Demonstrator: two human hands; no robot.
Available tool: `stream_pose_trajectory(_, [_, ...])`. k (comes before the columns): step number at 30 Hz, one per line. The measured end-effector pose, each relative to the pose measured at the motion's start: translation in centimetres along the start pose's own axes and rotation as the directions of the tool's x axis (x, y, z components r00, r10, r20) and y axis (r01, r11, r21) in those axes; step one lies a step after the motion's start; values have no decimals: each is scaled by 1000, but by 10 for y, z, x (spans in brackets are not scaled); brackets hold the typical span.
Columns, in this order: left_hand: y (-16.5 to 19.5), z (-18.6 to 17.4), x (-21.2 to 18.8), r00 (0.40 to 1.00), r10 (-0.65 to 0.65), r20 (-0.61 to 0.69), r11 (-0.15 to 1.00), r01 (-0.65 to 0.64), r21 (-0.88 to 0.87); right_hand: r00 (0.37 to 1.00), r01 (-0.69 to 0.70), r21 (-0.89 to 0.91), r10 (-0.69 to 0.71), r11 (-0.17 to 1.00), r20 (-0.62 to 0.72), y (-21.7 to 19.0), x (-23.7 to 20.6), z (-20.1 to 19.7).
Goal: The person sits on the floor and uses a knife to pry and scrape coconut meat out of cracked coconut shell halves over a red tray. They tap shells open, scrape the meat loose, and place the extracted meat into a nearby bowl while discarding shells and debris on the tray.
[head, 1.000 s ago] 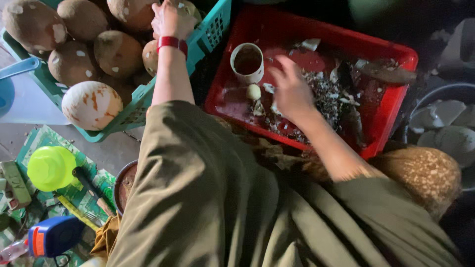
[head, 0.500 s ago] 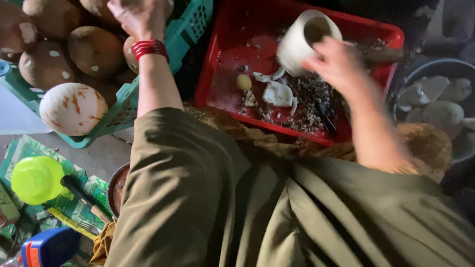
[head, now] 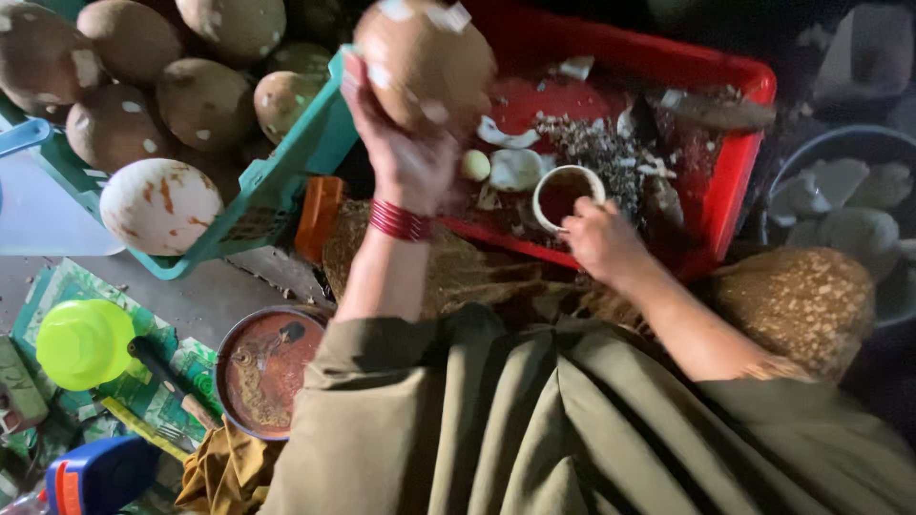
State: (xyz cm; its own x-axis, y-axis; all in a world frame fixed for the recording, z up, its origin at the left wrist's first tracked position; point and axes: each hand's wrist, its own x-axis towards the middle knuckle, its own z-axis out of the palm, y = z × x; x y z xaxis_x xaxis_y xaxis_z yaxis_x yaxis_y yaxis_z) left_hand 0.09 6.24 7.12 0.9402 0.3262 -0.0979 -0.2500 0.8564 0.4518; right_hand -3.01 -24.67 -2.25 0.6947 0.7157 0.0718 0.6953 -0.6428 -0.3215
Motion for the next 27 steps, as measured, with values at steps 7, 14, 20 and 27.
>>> stream_pose_trajectory(7, [-49,-2,-50,907,-417,56,903,420,-91,994,-53,36,56,998,-97,2,20,3])
stream_pose_trajectory(14, [-66,-8,-71,941,-158,300,918,28,396,928,-218,713,369,666,-61,-13,16,-81])
stream_pose_trajectory(20, [-91,15,-88,924,-52,379,552,-289,782,917,-277,747,399,605,18,-7,30,-86])
stream_pose_trajectory(27, [-93,12,-94,886,-60,460,-24,-462,887,918,-394,419,370,818,142,35,49,-75])
